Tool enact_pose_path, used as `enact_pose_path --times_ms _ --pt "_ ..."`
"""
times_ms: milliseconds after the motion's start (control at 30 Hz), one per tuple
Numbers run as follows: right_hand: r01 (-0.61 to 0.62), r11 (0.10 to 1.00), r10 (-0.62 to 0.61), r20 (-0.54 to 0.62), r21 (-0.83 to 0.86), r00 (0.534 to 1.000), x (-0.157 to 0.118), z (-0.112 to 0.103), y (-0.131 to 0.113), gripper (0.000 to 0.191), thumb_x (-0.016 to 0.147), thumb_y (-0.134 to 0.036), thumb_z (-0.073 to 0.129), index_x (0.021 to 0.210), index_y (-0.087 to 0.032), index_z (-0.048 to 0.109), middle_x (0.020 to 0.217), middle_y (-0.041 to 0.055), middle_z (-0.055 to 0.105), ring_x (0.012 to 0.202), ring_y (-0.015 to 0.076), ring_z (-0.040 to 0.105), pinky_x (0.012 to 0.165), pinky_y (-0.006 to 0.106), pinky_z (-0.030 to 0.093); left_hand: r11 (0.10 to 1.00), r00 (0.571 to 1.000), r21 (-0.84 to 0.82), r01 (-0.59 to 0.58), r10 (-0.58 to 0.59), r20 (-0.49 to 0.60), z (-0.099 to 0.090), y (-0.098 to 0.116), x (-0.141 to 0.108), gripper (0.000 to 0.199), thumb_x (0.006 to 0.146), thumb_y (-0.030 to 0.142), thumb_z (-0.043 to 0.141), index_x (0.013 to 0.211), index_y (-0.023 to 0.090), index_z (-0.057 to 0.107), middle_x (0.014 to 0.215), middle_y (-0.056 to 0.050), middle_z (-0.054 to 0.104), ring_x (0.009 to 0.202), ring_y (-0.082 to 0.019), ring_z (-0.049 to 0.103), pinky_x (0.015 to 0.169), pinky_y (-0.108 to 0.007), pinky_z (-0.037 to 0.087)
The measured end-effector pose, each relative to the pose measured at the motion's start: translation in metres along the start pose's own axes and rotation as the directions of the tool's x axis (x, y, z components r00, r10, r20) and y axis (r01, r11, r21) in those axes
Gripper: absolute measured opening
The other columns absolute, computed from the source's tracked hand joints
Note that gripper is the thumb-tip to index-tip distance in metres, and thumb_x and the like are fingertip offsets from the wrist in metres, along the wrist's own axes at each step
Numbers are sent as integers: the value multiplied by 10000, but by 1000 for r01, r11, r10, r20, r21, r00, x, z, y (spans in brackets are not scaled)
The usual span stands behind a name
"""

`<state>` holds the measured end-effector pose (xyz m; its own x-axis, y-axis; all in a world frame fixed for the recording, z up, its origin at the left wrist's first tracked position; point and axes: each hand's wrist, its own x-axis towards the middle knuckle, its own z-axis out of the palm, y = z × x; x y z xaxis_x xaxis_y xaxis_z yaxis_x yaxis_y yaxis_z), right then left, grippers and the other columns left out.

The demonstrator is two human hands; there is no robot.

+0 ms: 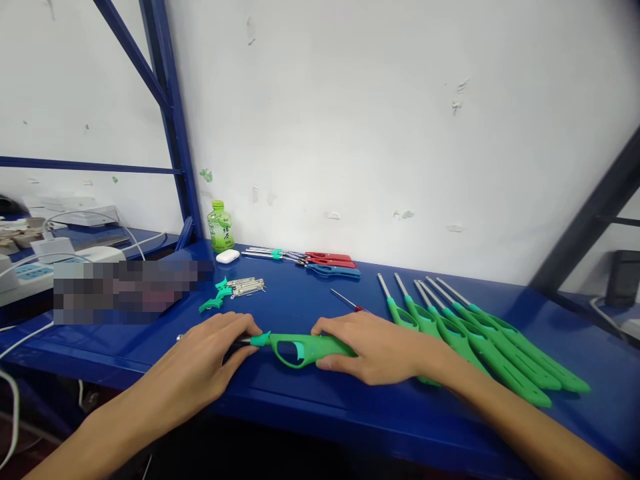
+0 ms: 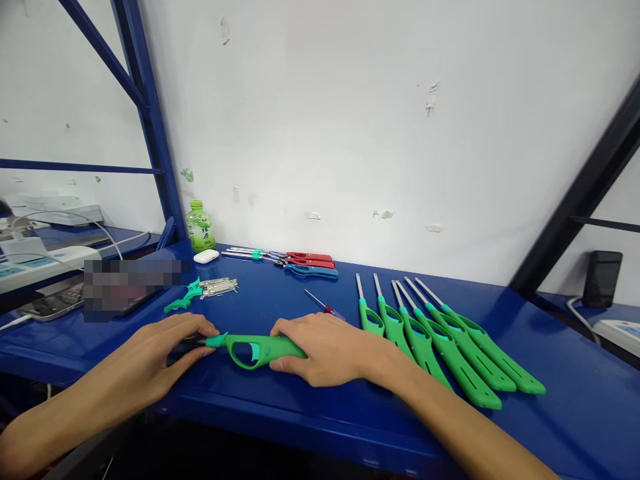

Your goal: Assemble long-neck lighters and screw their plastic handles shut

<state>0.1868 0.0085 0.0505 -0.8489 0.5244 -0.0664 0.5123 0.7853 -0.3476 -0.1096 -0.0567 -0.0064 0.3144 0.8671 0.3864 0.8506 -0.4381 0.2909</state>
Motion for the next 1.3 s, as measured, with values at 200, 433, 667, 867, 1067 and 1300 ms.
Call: enact_pose_path --times_ms 200,433,667,867,1067,1300 --pt "36 991 -25 -95 125 995 0 3 0 341 1100 -443 406 1061 -208 650 909 32 689 827 190 615 748 323 400 977 949 40 -212 215 -231 2 -1 2 267 1052 320 576 1295 276 678 1061 -35 728 945 -201 703 828 -312 566" --pt "-8 865 37 -46 501 998 -1 0 -1 479 996 -630 574 951 -180 734 754 -16 582 619 100 487 561 245 371 896 815 179 -407 445 -372 0 9 -2 391 1010 81 583 1362 239 652 1124 -63 727 960 -173 702 846 -308 571" --pt "-190 467 -16 223 864 975 0 2 6 536 957 -661 622 1014 -137 721 603 -105 303 454 38 159 361 176 130 836 774 339 -431 535 -337 -1 6 -8 510 981 -2 507 1420 237 614 1114 -66 762 944 -187 723 804 -312 557" --pt "-286 302 -73 321 910 944 3 6 9 526 987 -623 601 1032 -114 724 602 -100 348 423 20 129 323 164 90 791 695 390 -472 606 -388 -5 21 -10 498 938 -57 483 1354 154 656 1109 -94 750 969 -196 695 833 -328 542" --pt "-260 316 -93 302 913 949 2 11 10 519 986 -616 607 1031 -112 720 590 -103 350 422 27 132 330 180 88 755 681 475 -451 636 -363 -14 32 -14 465 911 -68 449 1245 141 695 1027 -66 769 912 -175 718 818 -297 574" --pt "20 657 -66 31 753 997 3 3 4 450 942 -591 683 1022 -157 768 654 -55 476 532 75 357 452 221 253 831 774 388 -398 531 -345 -10 21 -14 535 962 29 450 1387 303 622 1054 -32 787 880 -199 747 796 -341 612"
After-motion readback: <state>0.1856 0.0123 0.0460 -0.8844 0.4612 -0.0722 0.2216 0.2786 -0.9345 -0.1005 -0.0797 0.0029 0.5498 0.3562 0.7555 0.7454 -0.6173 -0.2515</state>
